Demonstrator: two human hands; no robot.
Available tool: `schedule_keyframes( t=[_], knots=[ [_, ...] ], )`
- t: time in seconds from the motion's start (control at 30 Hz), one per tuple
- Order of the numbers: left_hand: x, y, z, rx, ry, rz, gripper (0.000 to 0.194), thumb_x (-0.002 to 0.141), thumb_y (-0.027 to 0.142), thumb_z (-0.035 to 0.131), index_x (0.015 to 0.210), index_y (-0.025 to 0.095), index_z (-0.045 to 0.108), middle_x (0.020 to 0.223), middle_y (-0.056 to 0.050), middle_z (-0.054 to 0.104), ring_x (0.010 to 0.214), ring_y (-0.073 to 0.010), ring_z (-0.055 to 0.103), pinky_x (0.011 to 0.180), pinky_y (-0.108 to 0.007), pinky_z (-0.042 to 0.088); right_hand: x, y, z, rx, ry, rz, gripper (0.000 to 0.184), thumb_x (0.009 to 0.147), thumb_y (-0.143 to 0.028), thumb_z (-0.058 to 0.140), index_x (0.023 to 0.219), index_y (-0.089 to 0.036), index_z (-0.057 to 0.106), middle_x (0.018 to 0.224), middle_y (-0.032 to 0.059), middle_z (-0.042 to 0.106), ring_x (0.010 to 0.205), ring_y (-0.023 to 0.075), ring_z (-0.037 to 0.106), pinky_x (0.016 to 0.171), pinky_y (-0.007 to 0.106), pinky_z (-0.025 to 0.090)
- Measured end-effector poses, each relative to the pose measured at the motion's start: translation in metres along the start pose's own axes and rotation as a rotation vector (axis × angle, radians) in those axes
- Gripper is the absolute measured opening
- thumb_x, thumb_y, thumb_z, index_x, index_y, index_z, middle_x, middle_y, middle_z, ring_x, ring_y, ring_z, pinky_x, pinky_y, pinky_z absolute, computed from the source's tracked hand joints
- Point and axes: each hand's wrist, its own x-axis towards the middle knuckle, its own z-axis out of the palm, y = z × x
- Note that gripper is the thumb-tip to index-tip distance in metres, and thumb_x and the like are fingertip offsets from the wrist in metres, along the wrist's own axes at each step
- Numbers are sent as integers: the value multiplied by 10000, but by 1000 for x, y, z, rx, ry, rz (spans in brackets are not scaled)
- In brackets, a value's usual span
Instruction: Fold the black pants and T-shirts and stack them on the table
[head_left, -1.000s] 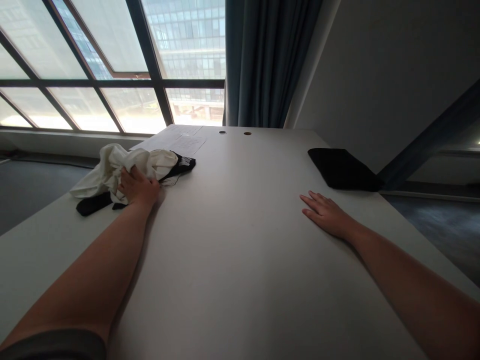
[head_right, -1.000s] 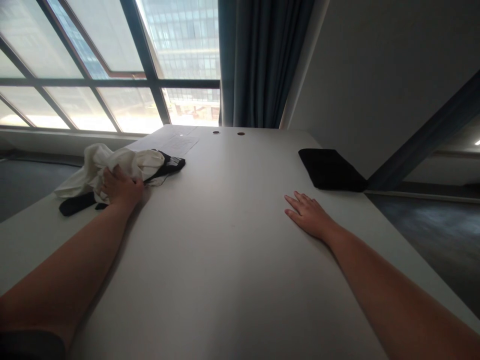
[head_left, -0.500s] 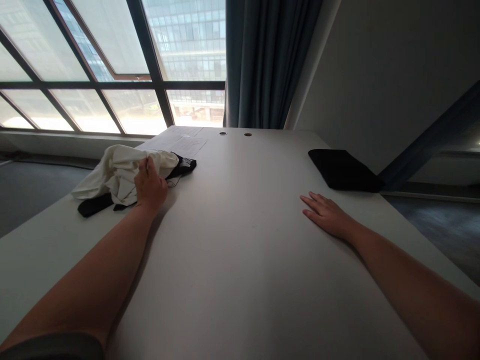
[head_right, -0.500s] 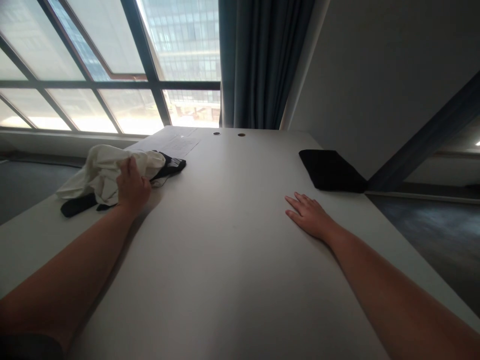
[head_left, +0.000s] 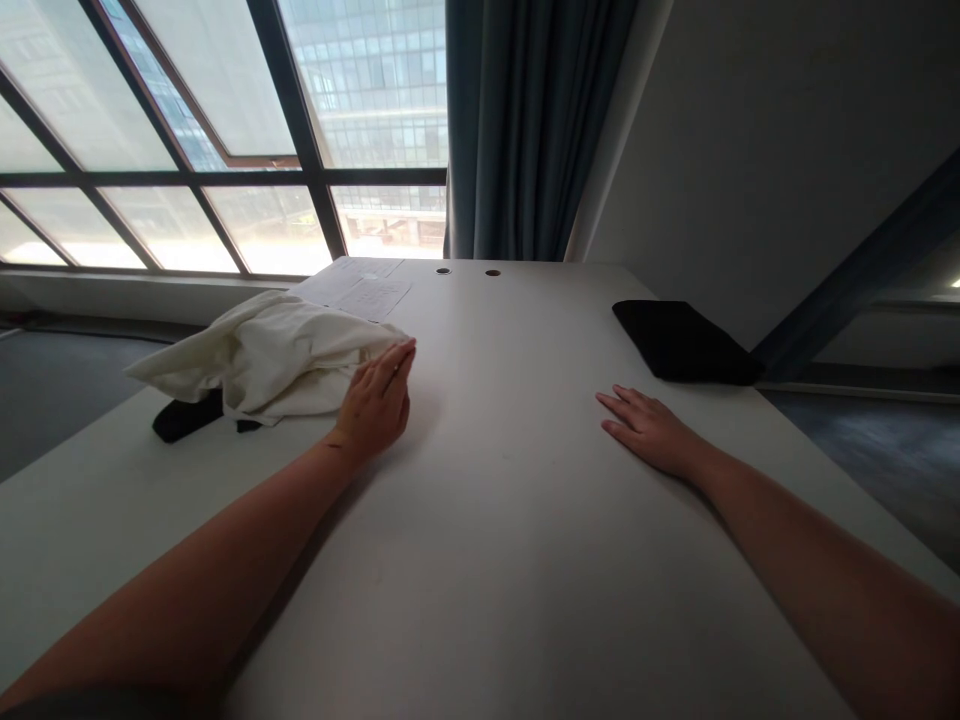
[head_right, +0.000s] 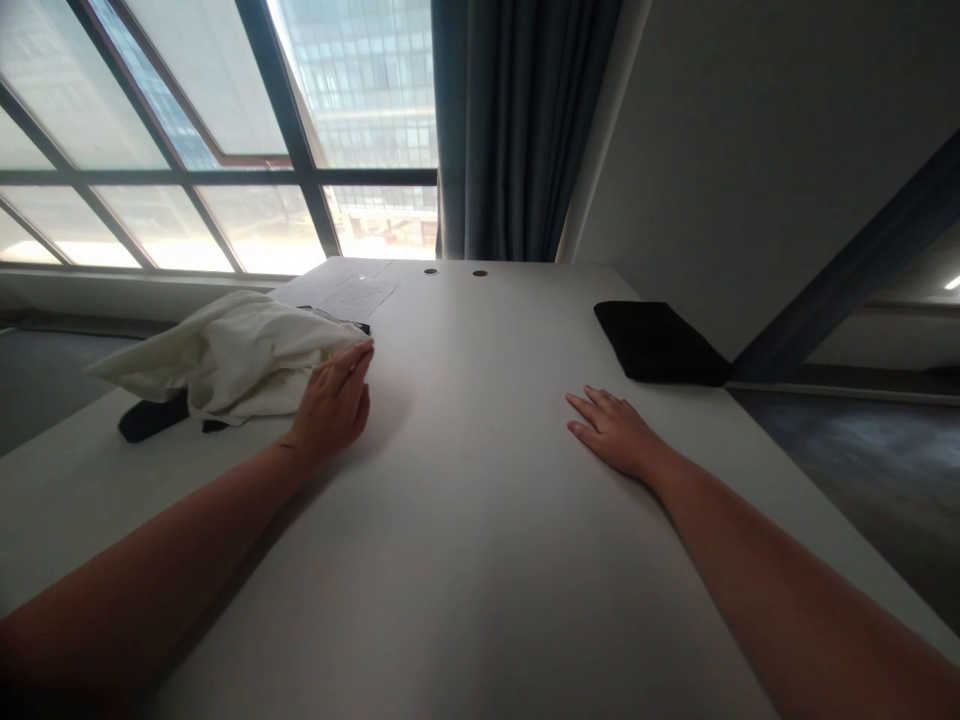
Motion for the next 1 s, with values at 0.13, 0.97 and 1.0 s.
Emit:
schedule_keyframes(
  t=[0.13,0.97,1.0],
  knots=[
    [2,21,4,-111,-136,188,604,1014,211,435,1616,168,442,1663,-173,441,1556,-284,397,1277,-488,315,0,3,2,13,3,-13,712,1039,-609,309,1627,-239,466,1707,137,384,1577,353,345,1266,553,302],
    [-11,-95,-43,258,-83,-709,417,1041,435,392,1083,123,667,932,-82,701,1040,-364,681,935,-524,455,3,4,4,19,27,-28,701,1036,-594,323,1620,-237,478,1698,152,396,1566,363,363,1251,574,323],
    [-3,-77,-40,277,-160,-632,388,1027,425,413,1046,137,671,894,-89,704,988,-349,693,888,-488,475,4,4,4,17,26,-32,703,1037,-595,319,1619,-234,479,1696,153,398,1562,364,371,1252,572,322]
  ],
)
